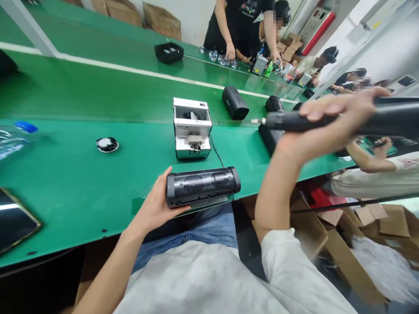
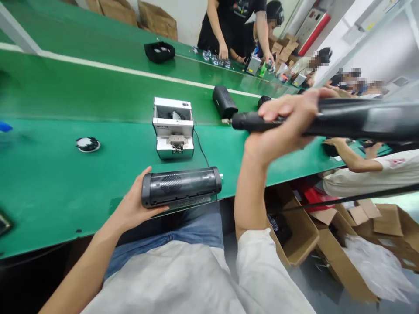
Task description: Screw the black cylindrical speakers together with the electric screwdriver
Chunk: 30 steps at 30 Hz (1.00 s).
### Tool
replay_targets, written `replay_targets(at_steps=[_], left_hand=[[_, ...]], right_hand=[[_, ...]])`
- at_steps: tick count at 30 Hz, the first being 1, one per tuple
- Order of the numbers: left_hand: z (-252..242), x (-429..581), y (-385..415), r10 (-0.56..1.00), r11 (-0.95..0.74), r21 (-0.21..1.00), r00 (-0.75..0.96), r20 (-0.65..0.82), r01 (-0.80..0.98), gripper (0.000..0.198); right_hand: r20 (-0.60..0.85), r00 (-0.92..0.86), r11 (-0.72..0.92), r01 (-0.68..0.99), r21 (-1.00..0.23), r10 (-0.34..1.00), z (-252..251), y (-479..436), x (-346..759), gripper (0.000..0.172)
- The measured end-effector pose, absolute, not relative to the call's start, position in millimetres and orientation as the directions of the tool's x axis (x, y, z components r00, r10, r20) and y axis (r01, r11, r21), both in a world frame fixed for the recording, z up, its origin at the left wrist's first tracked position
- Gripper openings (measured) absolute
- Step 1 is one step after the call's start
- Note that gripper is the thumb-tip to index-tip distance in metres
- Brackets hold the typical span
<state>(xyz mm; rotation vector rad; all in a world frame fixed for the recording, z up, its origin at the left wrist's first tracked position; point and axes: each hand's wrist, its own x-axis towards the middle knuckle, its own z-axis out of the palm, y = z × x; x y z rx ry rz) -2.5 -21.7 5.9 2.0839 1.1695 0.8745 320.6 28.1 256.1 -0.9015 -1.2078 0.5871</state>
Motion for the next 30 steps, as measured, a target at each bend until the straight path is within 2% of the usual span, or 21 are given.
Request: replay_targets(at_steps=[6, 10, 11, 13, 15, 18, 22, 25, 30], left_hand=[[8, -2, -25, 0.883, -0.439, 0.752, 0.389, 0.261, 0.491, 0.122], [8, -3, -25, 0.877, -0.437, 0.765, 0.413, 0.246, 0.473, 0.125], [7, -3, -25, 0.874, -0.441, 0.765, 0.420, 0.246, 0.469, 0.126], [7, -3, -24, 0.869, -0.447, 0.766, 0.426, 0.250, 0.462, 0.128], [7, -3, -23, 0.869, -0.445, 0.769, 0.428, 0.248, 0.458, 0.128], [7, -3, -23, 0.872, -0.434, 0.780, 0.428, 0.237, 0.452, 0.126], [7, -3, -24, 0.876, -0.421, 0.794, 0.425, 0.230, 0.438, 0.125], [7, -2, -25, 0.877, -0.412, 0.802, 0.426, 0.222, 0.432, 0.127], [10, -4, -24, 0.870, -0.415, 0.802, 0.444, 0.212, 0.430, 0.122]], right_hand=[[0.670, 0.308, 0.670, 0.124, -0.732, 0.675, 249, 78, 284, 0.036], [0.745, 0.546, 0.876, 0.042, -0.481, 0.383, 251, 96, 255, 0.017], [0.753, 0.546, 0.893, 0.020, -0.450, 0.367, 251, 97, 247, 0.015], [0.780, 0.436, 0.865, 0.002, -0.501, 0.450, 249, 97, 233, 0.017], [0.771, 0.311, 0.802, 0.044, -0.596, 0.555, 240, 99, 220, 0.031], [0.745, 0.261, 0.748, 0.113, -0.655, 0.613, 219, 113, 206, 0.051], [0.758, 0.193, 0.749, 0.134, -0.649, 0.623, 201, 132, 199, 0.048], [0.771, 0.219, 0.770, 0.112, -0.628, 0.598, 200, 135, 198, 0.045], [0.761, 0.279, 0.775, 0.080, -0.627, 0.586, 202, 137, 196, 0.053]])
